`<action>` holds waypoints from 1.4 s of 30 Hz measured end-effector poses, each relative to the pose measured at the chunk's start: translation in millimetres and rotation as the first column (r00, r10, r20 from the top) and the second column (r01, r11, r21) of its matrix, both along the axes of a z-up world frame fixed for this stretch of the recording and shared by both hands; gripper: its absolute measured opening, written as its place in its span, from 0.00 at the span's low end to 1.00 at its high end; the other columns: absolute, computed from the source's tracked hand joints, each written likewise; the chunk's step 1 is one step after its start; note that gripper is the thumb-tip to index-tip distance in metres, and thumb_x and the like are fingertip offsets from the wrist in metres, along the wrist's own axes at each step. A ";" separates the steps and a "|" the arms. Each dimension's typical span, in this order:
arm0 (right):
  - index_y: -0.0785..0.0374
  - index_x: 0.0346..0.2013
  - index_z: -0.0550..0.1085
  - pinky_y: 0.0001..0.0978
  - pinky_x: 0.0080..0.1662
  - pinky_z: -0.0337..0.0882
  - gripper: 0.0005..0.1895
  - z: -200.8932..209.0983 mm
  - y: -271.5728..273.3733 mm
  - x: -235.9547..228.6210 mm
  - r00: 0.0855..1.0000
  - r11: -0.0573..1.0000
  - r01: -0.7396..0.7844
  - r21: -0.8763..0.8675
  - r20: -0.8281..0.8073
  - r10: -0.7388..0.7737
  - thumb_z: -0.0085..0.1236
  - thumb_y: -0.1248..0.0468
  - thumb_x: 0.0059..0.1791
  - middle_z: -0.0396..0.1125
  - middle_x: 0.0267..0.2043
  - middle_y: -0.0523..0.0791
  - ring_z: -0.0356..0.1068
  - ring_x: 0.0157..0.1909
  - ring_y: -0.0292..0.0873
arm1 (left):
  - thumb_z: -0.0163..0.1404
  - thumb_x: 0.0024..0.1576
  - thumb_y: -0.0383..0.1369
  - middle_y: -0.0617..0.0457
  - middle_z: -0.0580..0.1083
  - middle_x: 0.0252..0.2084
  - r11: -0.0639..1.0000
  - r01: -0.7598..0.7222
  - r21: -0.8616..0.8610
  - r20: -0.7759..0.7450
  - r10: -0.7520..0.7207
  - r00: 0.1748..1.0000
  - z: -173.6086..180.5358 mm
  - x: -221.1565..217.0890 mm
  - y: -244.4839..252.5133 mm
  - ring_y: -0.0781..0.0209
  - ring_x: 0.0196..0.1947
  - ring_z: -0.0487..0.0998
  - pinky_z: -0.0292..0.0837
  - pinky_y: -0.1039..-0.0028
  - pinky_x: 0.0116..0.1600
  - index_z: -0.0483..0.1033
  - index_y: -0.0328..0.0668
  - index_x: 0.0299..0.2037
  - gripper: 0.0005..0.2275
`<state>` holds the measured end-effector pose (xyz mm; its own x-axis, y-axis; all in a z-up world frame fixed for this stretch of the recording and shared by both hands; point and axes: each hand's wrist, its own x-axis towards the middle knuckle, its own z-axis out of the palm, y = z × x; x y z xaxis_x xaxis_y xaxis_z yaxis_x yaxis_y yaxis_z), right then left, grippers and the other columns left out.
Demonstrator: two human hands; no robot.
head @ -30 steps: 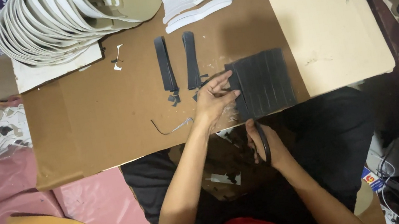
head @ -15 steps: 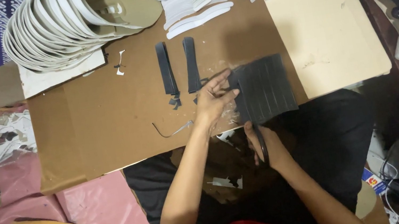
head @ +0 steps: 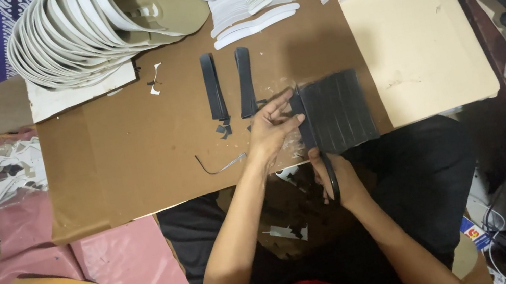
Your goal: Cutting thin strips from a piece of black material using scissors on a workshop floor.
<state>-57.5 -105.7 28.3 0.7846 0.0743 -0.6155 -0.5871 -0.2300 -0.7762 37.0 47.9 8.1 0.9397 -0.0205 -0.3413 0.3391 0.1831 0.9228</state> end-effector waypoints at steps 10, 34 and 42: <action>0.66 0.25 0.70 0.37 0.21 0.70 0.31 -4.5 1.8 -15.3 0.983 0.991 0.122 0.055 0.135 -0.128 0.48 0.41 0.56 0.65 0.19 0.50 0.69 0.15 0.47 | 0.59 0.51 0.18 0.29 0.77 0.51 0.987 0.003 -0.163 0.072 0.008 0.997 41.8 -8.5 6.8 0.54 0.49 0.81 0.81 0.80 0.45 0.61 0.31 0.70 0.34; 0.68 0.41 0.67 0.27 0.21 0.69 0.23 47.9 -20.9 19.4 0.755 0.853 0.300 0.427 0.441 -0.486 0.73 0.61 0.47 0.70 0.32 0.50 0.67 0.18 0.38 | 0.60 0.57 0.32 0.41 0.81 0.32 0.881 0.448 0.152 0.160 -0.469 0.869 93.7 -45.3 59.0 0.60 0.29 0.82 0.80 0.73 0.35 0.79 0.37 0.44 0.09; 0.61 0.34 0.69 0.28 0.23 0.70 0.17 38.2 -7.9 15.3 0.623 0.658 0.521 0.543 0.286 -0.728 0.74 0.67 0.45 0.67 0.24 0.45 0.64 0.18 0.38 | 0.61 0.56 0.37 0.42 0.79 0.50 0.986 0.140 -0.088 0.128 -0.128 0.983 99.6 -122.8 -2.2 0.57 0.52 0.76 0.71 0.61 0.60 0.83 0.41 0.38 0.08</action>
<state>-42.2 -113.6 66.5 0.8866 -0.4062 -0.2211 -0.0320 0.4231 -0.9055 -85.9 45.7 107.7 0.9607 -0.1759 -0.2149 0.2528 0.2333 0.9390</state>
